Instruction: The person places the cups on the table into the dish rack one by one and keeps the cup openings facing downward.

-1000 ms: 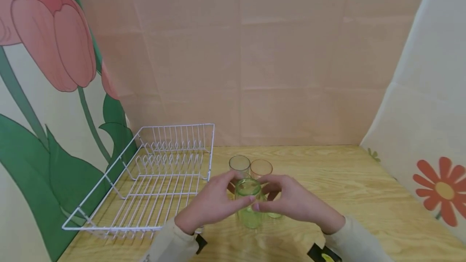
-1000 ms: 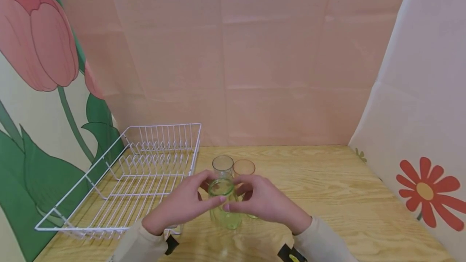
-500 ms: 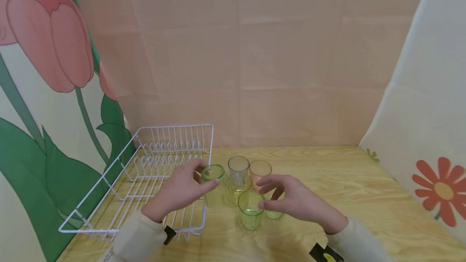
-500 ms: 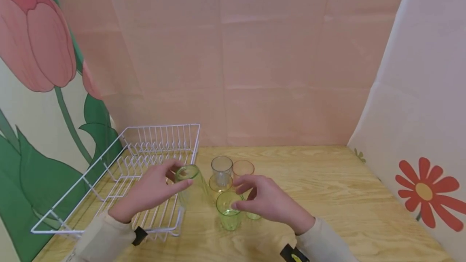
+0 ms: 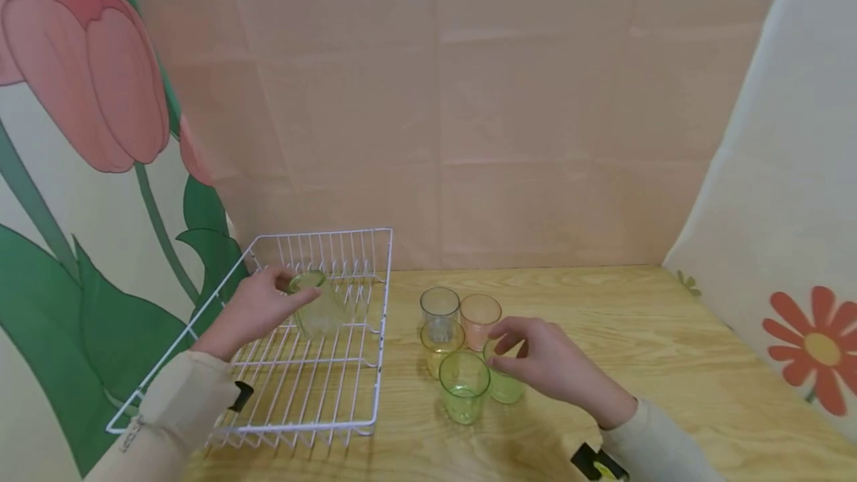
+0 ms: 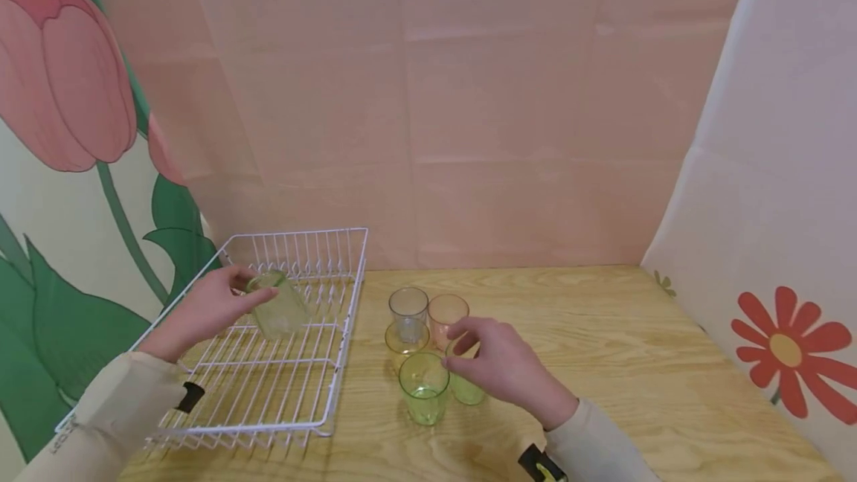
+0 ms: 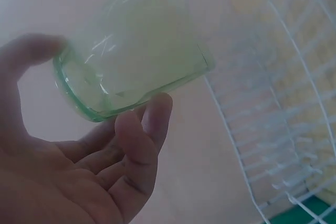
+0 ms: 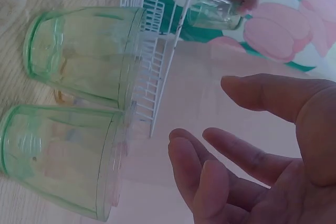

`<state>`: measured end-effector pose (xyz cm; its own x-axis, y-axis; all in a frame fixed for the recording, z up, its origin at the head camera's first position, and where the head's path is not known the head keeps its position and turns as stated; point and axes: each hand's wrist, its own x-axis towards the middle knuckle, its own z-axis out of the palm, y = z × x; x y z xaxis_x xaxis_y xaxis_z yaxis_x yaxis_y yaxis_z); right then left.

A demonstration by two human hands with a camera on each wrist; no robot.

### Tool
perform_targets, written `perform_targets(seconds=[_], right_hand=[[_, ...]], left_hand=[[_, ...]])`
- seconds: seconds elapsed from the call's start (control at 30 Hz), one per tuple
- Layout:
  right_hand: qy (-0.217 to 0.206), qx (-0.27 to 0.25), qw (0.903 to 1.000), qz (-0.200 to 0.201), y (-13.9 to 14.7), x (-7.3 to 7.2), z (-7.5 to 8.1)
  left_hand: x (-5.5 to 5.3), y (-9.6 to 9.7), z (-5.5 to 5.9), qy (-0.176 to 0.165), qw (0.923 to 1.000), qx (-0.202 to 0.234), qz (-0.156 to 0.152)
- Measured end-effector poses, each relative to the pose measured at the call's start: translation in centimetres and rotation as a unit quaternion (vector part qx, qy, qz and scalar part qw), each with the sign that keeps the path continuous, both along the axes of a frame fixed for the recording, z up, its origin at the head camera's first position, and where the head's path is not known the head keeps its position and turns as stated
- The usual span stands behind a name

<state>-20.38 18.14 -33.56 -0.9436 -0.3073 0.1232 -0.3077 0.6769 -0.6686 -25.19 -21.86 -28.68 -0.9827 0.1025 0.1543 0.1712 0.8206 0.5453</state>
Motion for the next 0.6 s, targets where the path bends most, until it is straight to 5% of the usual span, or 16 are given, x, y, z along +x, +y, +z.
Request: perform_targets(seconds=[0.2,0.6], right_hand=[[0.007,0.011,0.9997,-0.02,0.1,0.0,-0.1],[0.006,0.025,0.9993,-0.027,0.1,0.0,0.0]], left_hand=[[-2.2,-2.9,-0.9,-0.005,0.9991,-0.03,0.028],[-4.6,-6.4,-3.3,-0.078,0.9944,-0.038,0.06]])
